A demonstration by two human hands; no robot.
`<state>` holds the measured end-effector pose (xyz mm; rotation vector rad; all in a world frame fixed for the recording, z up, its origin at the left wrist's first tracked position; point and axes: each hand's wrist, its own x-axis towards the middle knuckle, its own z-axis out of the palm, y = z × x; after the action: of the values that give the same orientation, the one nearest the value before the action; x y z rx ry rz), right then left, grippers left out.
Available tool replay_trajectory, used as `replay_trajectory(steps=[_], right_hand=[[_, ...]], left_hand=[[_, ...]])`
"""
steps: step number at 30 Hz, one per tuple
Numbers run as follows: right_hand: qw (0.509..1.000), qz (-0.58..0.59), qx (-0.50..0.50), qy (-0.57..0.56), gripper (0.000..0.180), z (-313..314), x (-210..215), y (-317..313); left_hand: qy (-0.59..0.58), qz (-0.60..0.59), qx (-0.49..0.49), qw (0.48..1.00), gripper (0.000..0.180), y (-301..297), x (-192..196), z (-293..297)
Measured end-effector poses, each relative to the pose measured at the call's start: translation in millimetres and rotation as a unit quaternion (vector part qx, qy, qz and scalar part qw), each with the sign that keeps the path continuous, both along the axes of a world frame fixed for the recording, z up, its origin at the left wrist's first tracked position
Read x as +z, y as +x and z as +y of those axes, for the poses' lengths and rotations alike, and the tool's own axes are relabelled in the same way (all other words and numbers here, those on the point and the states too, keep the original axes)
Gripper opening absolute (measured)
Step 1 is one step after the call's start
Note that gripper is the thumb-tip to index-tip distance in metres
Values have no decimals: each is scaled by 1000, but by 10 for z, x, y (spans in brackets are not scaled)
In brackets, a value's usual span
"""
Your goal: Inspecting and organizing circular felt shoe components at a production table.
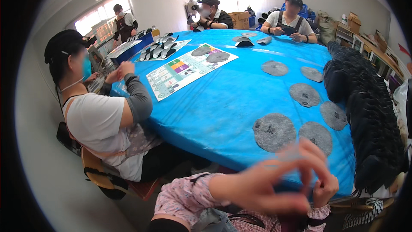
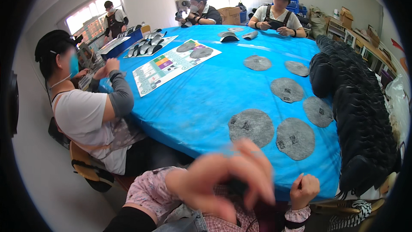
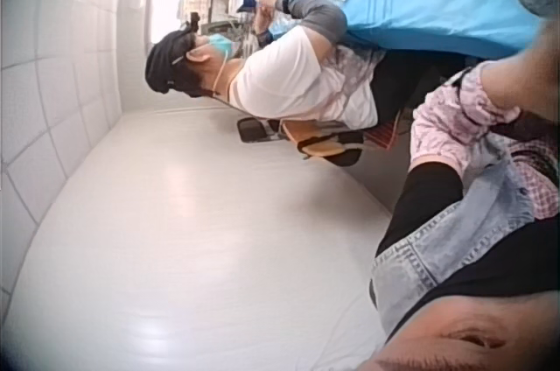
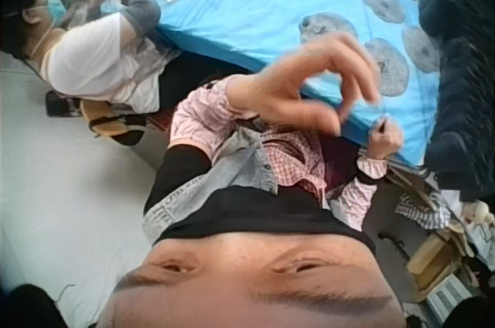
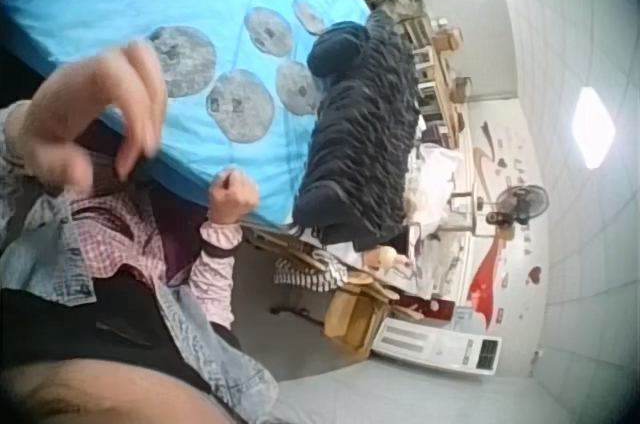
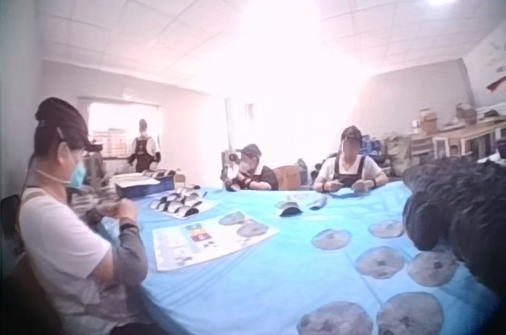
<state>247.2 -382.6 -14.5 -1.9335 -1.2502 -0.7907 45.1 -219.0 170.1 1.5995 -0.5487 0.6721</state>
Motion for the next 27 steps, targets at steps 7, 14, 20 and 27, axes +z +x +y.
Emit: replay_trajectory(steps=[7,14,20,27], right_hand=[[999,-17,-42,-20,32,-38,73,-41],[998,-15,-52,-35,32,-57,41,-47],[997,-2,-63,-35,33,-29,86,-82],[997,-1,-64,-38,33,-17,72,-52]], left_hand=[[189,235,552,777,20,-58,-1259,1578],[301,242,657,648,18,-262,-1657,1704],[259,239,658,665,18,-282,-1655,1700],[258,239,653,671,19,-273,-1650,1707]])
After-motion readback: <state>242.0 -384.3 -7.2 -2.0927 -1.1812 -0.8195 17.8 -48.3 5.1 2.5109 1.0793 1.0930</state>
